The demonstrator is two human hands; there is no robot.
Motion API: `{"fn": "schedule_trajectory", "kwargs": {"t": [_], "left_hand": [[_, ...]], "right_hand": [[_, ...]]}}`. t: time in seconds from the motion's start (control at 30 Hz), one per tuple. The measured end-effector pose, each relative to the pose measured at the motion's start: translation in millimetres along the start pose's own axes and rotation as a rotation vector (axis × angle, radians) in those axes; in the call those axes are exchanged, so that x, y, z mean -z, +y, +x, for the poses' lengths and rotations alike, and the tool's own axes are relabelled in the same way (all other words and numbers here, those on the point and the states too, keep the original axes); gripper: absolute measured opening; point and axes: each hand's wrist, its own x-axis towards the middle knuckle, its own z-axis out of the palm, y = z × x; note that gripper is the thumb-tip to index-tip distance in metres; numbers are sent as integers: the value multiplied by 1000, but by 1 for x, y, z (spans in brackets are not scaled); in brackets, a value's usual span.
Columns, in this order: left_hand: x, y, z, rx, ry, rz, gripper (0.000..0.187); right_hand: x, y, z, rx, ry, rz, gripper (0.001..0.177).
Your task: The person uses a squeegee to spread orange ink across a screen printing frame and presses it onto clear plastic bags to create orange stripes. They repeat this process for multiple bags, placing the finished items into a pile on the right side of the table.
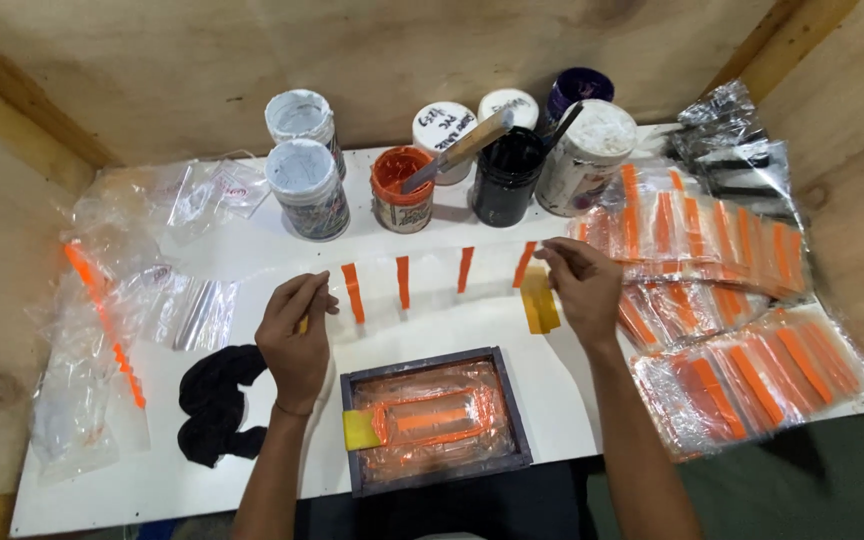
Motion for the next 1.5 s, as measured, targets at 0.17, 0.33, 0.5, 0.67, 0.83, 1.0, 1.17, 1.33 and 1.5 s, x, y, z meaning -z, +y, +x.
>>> {"fn": "schedule_trajectory", "kwargs": {"t": [0.17,0.33,0.5,0.67,0.83,1.0,1.17,1.33,1.5], "left_hand": [[-26,58,-1,-10,-69,-99,24],[-68,104,-38,72,-260,-141,27],[-122,154,-85,333,-395,-354,24],[-175,180,-126,478,-604,-507,27],[-213,197,-160,726,-747,-578,31],[-234,200,-181,726,-796,-542,37],[-243,195,-184,631,-827,-474,39],[-246,192,-180,635,-833,-461,39],[-249,184,-181,628,-835,-515,39]], "right_hand": [[62,-2,-2,54,69,29,14],[142,-38,-21,104,181,-137,12],[241,-27,-38,76,287,-326,10],[310,-47,-52,-30,335,-543,15],[350,-59,-47,-90,289,-750,18],[365,-20,-22,-85,266,-1028,18],[359,17,-5,-170,198,-1170,28],[344,14,-5,-260,152,-1237,26],[346,26,-7,-257,148,-1254,28]]}}
